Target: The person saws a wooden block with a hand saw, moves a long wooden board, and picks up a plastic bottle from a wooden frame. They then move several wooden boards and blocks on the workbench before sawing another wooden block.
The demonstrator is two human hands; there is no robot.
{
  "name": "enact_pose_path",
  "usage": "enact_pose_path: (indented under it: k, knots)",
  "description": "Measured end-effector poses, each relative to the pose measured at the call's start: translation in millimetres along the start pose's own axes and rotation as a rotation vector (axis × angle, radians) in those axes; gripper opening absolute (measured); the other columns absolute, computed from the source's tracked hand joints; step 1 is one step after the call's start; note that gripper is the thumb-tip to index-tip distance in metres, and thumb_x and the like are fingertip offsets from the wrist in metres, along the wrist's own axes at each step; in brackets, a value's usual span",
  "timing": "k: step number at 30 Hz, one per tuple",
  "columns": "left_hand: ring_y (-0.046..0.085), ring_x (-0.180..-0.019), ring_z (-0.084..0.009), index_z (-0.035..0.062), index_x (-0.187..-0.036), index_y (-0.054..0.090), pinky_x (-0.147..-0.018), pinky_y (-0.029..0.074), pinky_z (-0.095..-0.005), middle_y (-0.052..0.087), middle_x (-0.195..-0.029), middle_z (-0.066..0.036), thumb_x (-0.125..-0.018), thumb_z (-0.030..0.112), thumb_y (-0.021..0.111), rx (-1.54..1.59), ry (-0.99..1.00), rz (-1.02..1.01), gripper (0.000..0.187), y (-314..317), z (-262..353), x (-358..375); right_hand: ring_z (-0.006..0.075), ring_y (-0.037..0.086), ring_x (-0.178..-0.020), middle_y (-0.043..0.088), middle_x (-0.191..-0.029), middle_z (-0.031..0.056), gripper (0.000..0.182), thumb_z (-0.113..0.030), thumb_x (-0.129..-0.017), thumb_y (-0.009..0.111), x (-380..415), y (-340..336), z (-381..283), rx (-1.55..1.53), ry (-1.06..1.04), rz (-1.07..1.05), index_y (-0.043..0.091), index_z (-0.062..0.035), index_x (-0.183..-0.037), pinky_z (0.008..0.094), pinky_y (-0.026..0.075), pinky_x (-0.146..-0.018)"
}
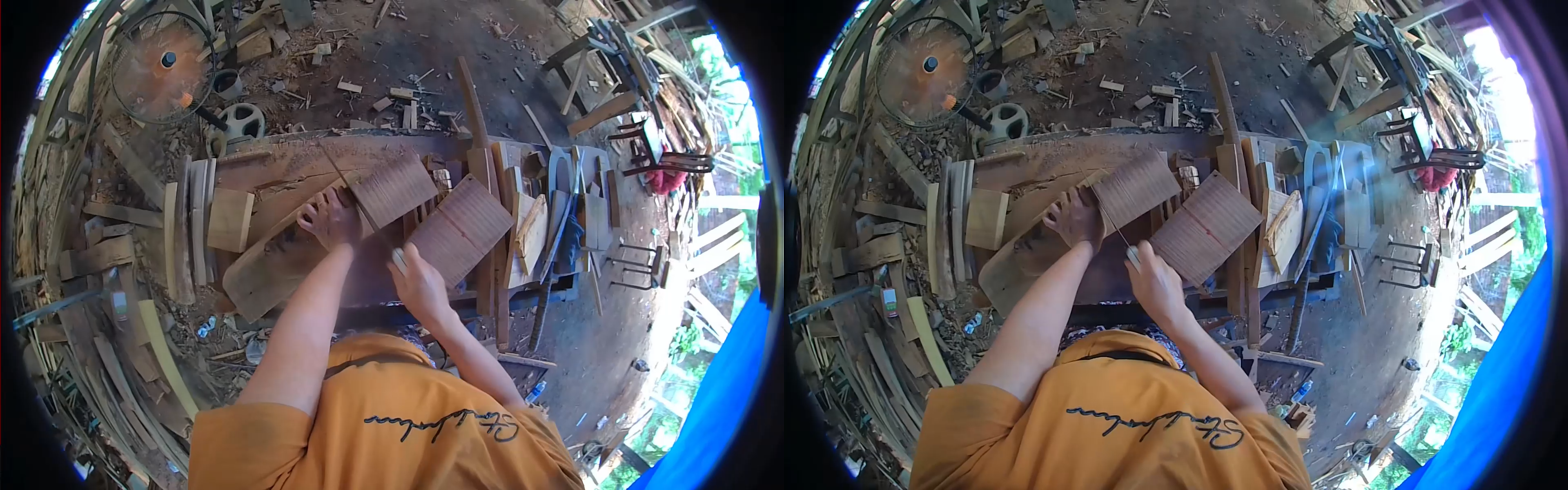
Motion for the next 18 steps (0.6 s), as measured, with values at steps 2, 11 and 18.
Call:
enact_pose_path:
  k: [2, 11, 18]
  knots:
    - [0.051, -0.107, -0.0296, 0.0143, -0.099, 0.061, -0.099, 0.028, -0.0517, 0.062, -0.108, -0.006, -0.098, 0.037, 0.038, -0.005, 0.017, -0.023, 0.033, 4, -2, 1, 0.0447, 0.063, -0.075, 0.063, -0.081, 0.0267, 0.029, -0.023, -0.091, 0.061, 26, -14, 6, -0.007, 0.061, -0.034, 0.045, -0.004, -0.105, 0.0521, 0.05, -0.064]
    - [0.052, -0.108, -0.0301, 0.0124, -0.101, 0.062, -0.099, 0.029, -0.0547, 0.062, -0.111, -0.008, -0.095, 0.034, 0.042, -0.03, -0.043, -0.083, 0.03, 1, -3, -5, 0.0457, 0.063, -0.072, 0.063, -0.078, 0.0263, 0.026, -0.022, -0.091, 0.06, -56, 30, -7, -0.001, 0.018, -0.01, 0.045, -0.0036, -0.101, 0.0535, 0.049, -0.063]
    - [0.052, -0.111, -0.0355, 0.012, -0.108, 0.059, -0.098, 0.029, -0.0569, 0.061, -0.115, -0.012, -0.101, 0.039, 0.029, 0.019, -0.056, -0.112, 0.041, -7, 1, -2, 0.0451, 0.063, -0.072, 0.063, -0.078, 0.0241, 0.028, -0.024, -0.09, 0.062, -9, -49, -60, 0.093, 0.002, -0.026, 0.043, -0.0064, -0.1, 0.0524, 0.049, -0.061]
Point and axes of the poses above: each hand's wrist, its own x-axis away from the middle knuckle, its own y-axis out of the palm, z = x × y, the point moved 8 cm from there along -x, towards the middle knuckle
